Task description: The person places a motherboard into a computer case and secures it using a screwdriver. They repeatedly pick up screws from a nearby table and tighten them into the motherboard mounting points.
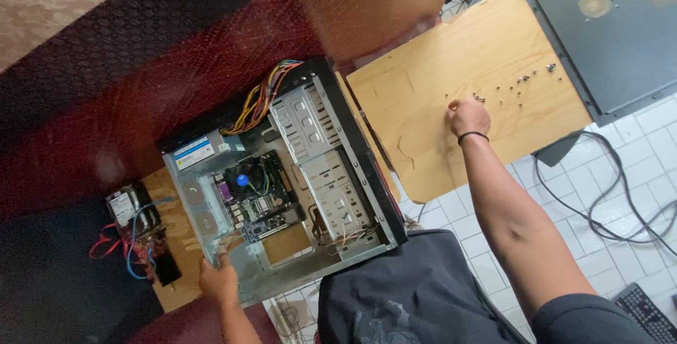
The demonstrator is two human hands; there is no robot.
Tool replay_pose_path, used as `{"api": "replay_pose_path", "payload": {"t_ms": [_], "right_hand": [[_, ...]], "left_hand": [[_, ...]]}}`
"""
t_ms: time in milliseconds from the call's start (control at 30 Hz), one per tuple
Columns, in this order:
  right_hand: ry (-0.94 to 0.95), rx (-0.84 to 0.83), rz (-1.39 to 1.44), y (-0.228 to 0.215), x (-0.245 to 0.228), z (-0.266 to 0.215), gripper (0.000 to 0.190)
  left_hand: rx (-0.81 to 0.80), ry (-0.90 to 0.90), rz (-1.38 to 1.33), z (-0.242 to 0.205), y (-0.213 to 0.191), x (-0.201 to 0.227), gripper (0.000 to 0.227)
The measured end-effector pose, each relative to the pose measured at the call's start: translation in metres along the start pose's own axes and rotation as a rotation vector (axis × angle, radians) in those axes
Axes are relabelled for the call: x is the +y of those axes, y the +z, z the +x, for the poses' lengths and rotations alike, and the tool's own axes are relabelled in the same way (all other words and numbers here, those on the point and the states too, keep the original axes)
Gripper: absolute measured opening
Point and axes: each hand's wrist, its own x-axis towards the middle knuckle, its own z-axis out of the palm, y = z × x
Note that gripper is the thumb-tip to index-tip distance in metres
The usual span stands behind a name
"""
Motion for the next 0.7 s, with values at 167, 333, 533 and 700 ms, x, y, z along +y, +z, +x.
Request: {"api": "replay_pose_path", "payload": {"t_ms": [167, 333, 533, 700], "right_hand": [[-0.010, 0.014, -0.044, -0.002, -0.010, -0.013, 0.018], [-0.178, 0.179, 0.228, -0.010, 0.004, -0.034, 0.026], [-0.542, 0.091, 0.457, -0.119, -0.058, -0.206, 0.005], [-0.764, -0.065, 0.486, -0.123, -0.117, -0.306, 0.014]], "left_hand": [[-0.064, -0.063, -0.058, -0.007, -0.010, 0.006, 0.033], [0.439, 0.165, -0.382, -0.042, -0.048, 0.056, 0.040], [-0.388, -0.110, -0.552, -0.147, -0.127, 0.236, 0.028], [-0.881, 0.210, -1.589, -0.202, -0.047, 0.248, 0.021]]}}
